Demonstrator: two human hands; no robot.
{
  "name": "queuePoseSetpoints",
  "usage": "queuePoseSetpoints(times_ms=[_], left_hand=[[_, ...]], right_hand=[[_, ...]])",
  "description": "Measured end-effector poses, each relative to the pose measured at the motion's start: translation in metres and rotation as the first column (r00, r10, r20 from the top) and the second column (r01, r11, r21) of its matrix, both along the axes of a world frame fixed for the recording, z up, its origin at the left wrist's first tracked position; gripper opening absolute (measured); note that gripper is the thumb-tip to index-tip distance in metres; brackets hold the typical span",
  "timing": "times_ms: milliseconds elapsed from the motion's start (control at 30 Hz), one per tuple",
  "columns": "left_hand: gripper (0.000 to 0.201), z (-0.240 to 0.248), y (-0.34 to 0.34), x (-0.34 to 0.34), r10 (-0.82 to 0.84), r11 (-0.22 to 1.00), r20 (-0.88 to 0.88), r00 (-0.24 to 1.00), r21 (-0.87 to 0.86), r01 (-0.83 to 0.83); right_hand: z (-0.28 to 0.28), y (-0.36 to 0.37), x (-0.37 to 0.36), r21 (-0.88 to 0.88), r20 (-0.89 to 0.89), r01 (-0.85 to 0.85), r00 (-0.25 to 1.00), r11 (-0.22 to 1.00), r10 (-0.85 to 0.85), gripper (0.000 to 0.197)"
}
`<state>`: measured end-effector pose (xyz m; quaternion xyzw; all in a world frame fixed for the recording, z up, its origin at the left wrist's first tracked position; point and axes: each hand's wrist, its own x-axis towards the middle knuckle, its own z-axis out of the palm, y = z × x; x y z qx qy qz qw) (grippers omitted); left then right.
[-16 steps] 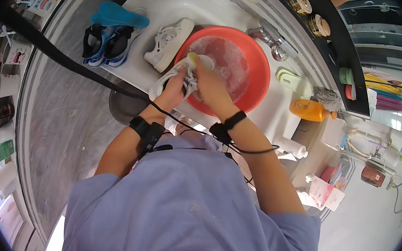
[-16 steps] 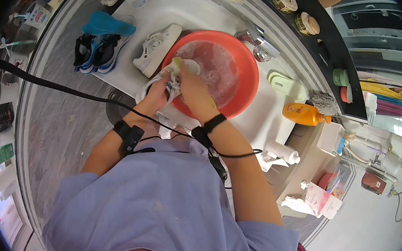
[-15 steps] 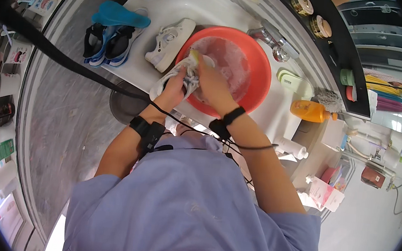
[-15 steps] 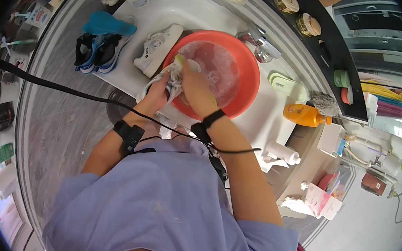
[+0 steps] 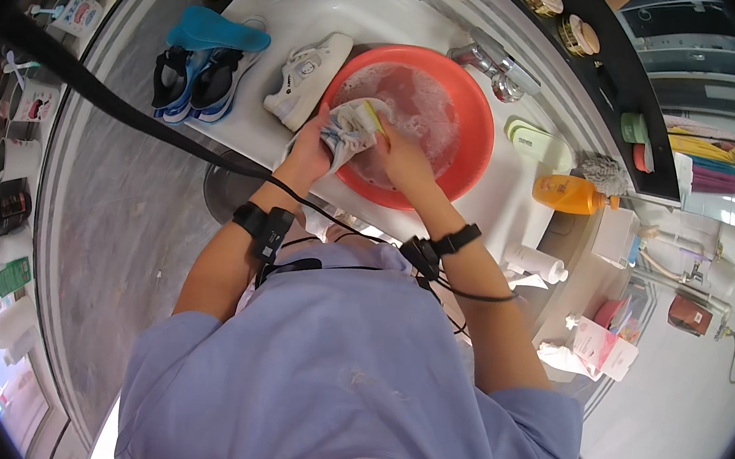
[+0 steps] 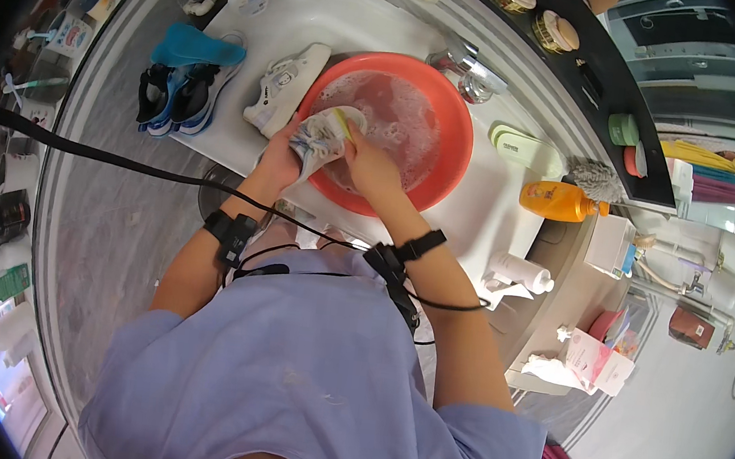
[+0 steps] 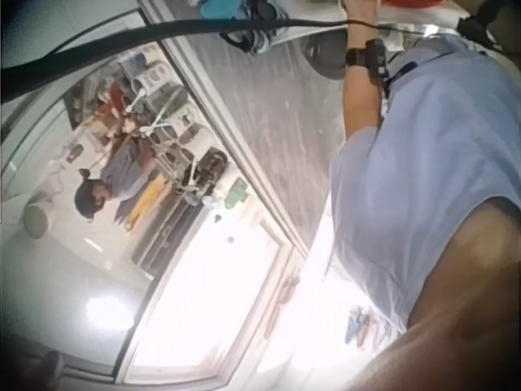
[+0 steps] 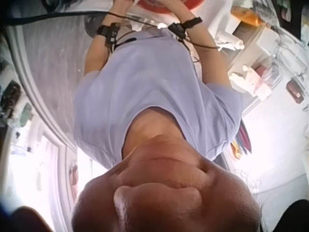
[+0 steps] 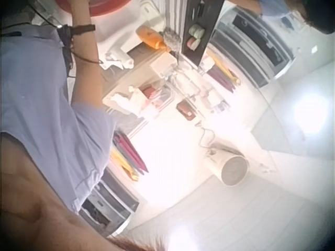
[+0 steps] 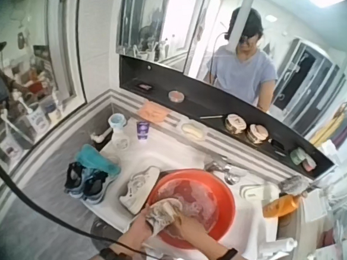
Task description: Scrubbing a pair of white sneakers in a basin with water and detergent using a brush.
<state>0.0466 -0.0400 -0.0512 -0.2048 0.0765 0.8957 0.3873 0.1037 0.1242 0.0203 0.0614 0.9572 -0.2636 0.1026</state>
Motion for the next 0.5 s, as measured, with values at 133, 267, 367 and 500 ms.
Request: queuePoseSetpoints(times_ms=[133, 267, 367, 500], left_hand=[[0.055, 0.006, -0.007, 0.001, 0.025, 0.994, 0.037, 0.999, -0.109, -0.021], [0.052, 0.003, -0.003, 0.004, 0.024, 0.989, 0.011, 1.000, -0.144, -0.023], [0.048, 0.003, 0.001, 0.006, 0.046, 0.959, 0.052, 0.998, -0.284, -0.029], [0.045, 0.005, 0.000, 0.011, 0.056, 0.959, 0.075, 0.996, -0.282, -0.033]], right_hand=[[0.048, -0.019, 0.030, 0.060, 0.054, -0.014, 0.998, 0.998, 0.011, 0.047], [0.031, -0.046, 0.031, 0.153, 0.044, -0.140, 0.990, 0.978, 0.135, 0.056], [0.001, -0.055, 0.001, 0.172, -0.049, -0.152, 0.985, 0.973, 0.163, 0.061], [-0.016, -0.055, -0.035, 0.139, -0.172, -0.194, 0.961, 0.971, 0.216, 0.064]])
